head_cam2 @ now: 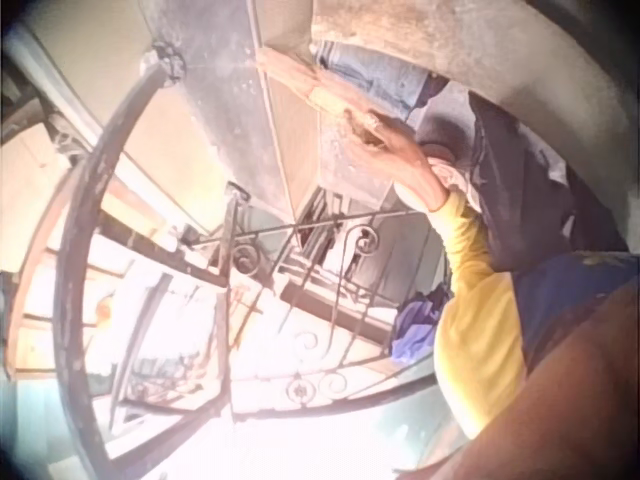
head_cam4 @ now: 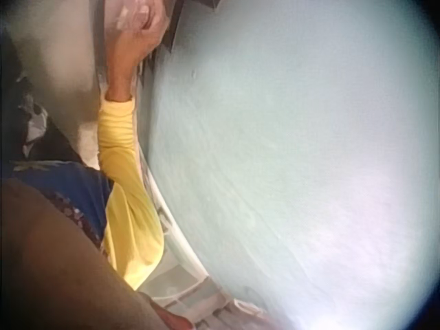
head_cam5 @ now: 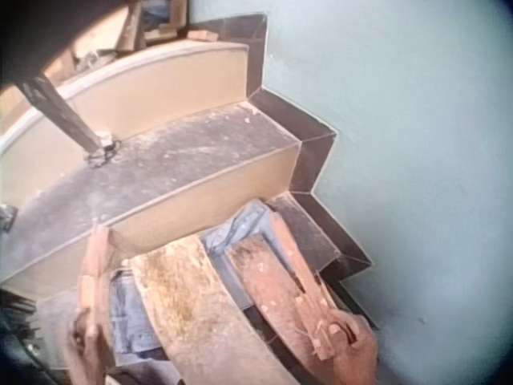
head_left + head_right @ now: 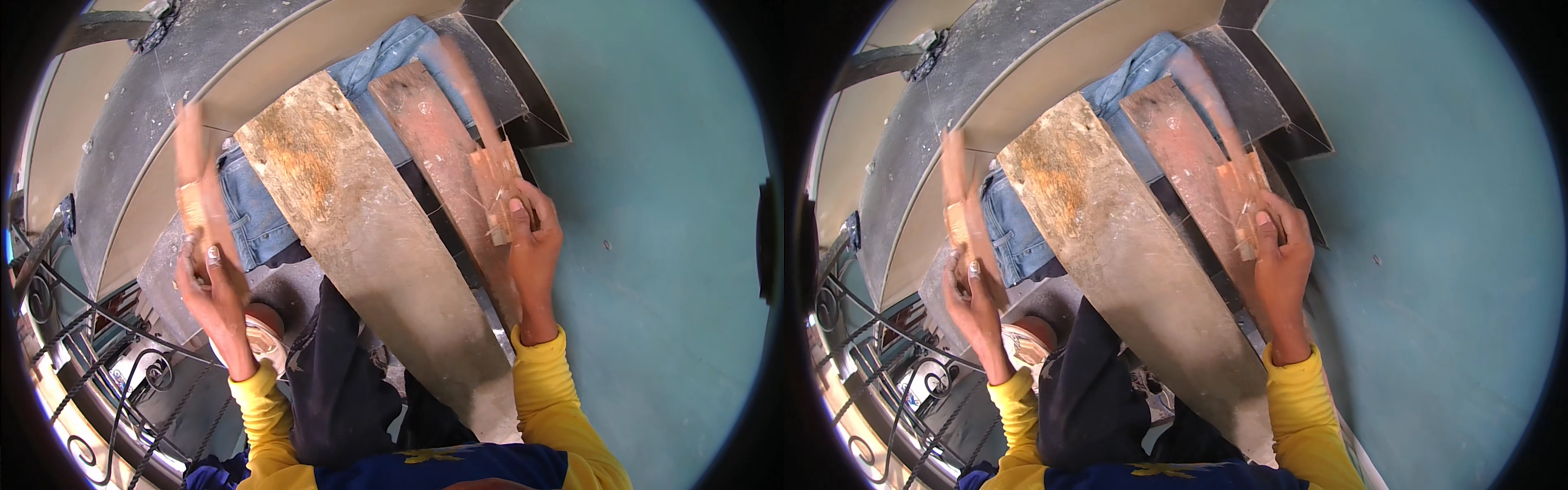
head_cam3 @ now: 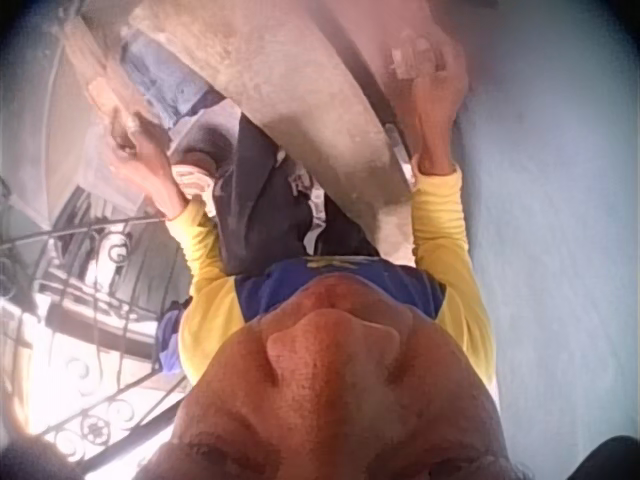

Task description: The person carries wooden planks up a spiral staircase and places them on a scaffold. They then use a trowel and hawk to scoop plaster and apply it to the wall, smoothing the surface with repeated strokes.

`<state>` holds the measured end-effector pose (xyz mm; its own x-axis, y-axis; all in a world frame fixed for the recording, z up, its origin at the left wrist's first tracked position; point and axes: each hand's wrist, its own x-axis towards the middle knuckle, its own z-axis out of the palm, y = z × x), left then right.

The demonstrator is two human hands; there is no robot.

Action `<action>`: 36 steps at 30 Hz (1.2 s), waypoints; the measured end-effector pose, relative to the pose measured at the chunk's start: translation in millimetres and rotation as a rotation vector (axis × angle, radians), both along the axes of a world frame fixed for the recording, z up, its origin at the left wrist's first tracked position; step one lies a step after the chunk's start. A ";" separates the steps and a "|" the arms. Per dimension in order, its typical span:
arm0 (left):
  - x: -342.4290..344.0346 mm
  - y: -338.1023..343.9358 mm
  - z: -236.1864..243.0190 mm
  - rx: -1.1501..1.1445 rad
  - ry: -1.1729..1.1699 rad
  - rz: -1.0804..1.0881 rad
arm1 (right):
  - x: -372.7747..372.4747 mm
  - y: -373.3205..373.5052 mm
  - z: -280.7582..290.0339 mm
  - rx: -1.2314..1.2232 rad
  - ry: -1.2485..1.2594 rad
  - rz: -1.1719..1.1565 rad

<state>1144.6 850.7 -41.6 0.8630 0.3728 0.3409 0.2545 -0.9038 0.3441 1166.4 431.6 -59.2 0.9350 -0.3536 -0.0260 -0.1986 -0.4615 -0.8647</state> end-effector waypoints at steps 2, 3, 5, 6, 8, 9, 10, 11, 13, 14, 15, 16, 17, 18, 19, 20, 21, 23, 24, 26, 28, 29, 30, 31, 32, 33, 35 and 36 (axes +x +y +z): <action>1.1 -0.7 -0.2 0.140 0.032 -0.009 | -4.0 2.8 -4.8 0.341 0.083 -0.070; 8.3 -16.3 6.4 -0.012 0.037 -0.057 | -5.6 15.2 -6.1 0.452 0.104 -0.062; 24.2 -58.5 18.6 -0.575 0.197 -0.216 | -7.5 40.6 -0.7 0.636 0.186 -0.024; 33.8 -83.9 21.6 -0.983 0.344 -0.326 | -8.6 52.0 -1.0 0.737 0.198 0.020; 48.8 -121.0 15.6 -1.449 0.500 -0.411 | -6.8 68.1 2.8 0.783 0.260 0.128; 56.1 -126.3 6.8 -1.447 0.505 -0.399 | -6.7 72.4 9.0 0.716 0.309 0.184; 63.7 -130.8 -3.1 -1.446 0.511 -0.386 | -7.2 73.3 12.2 0.648 0.359 0.239; 71.4 -134.5 -10.9 -1.445 0.516 -0.369 | -7.4 64.7 11.1 0.238 0.207 0.282; 88.9 -124.1 -18.0 -1.405 0.369 -0.218 | -5.8 32.7 4.4 -0.574 -0.113 0.350; 98.9 -121.7 -18.0 -1.410 0.273 -0.160 | -12.2 16.9 0.1 -0.644 -0.002 0.347; 107.4 -118.6 -17.5 -1.406 0.174 -0.097 | -23.2 2.0 -4.8 -0.706 0.107 0.348; 115.7 -115.1 -20.4 -1.389 0.155 -0.085 | -30.6 -6.2 -9.8 -0.767 0.216 0.349; 123.5 -112.5 -23.8 -1.372 0.141 -0.078 | -35.7 -8.1 -13.6 -0.699 0.272 0.359; 130.5 -112.0 -28.5 -1.359 0.120 -0.065 | -37.8 -10.4 -16.9 -0.634 0.325 0.377; 137.5 -114.7 -34.3 -1.361 0.108 -0.093 | -38.1 -12.1 -18.2 -0.569 0.377 0.394; 143.7 -118.1 -41.2 -1.361 0.096 -0.119 | -36.7 -13.1 -18.0 -0.551 0.390 0.406; 150.4 -119.7 -48.6 -1.360 0.084 -0.148 | -34.9 -12.9 -17.5 -0.533 0.401 0.416; 161.0 -121.4 -54.9 -1.267 0.083 -0.236 | -33.7 -13.5 -16.9 -0.494 0.404 0.414; 164.7 -126.6 -50.0 -1.238 0.078 -0.258 | -34.2 -14.9 -16.6 -0.473 0.394 0.403; 172.9 -129.2 -50.7 -1.141 0.095 -0.289 | -34.5 -14.9 -15.1 -0.454 0.388 0.377; 186.8 -127.9 -57.6 -1.004 0.139 -0.307 | -34.7 -12.9 -11.9 -0.457 0.392 0.347; 193.1 -128.0 -64.1 -0.921 0.109 -0.319 | -35.1 -13.4 -11.1 -0.455 0.374 0.342; 198.3 -128.6 -72.2 -0.837 0.078 -0.331 | -36.6 -14.7 -10.1 -0.453 0.356 0.336; 202.4 -127.8 -78.5 -0.754 0.048 -0.343 | -37.1 -15.5 -8.9 -0.452 0.338 0.329; 204.9 -128.0 -79.1 -0.722 0.047 -0.326 | -36.4 -17.2 -5.8 -0.452 0.337 0.318; 207.2 -127.4 -78.4 -0.691 0.045 -0.309 | -34.6 -18.6 -1.8 -0.452 0.335 0.307; 213.1 -129.5 -82.7 -0.658 0.055 -0.308 | -31.6 -23.8 6.3 -0.440 0.333 0.291; 216.5 -132.1 -87.7 -0.657 0.067 -0.323 | -29.9 -27.9 10.6 -0.427 0.333 0.287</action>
<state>1361.1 718.6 -129.3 0.9755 0.2058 0.0775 0.0498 -0.5500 0.8337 1136.5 403.7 -48.6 0.9606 -0.1321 -0.2445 -0.2424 -0.8289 -0.5042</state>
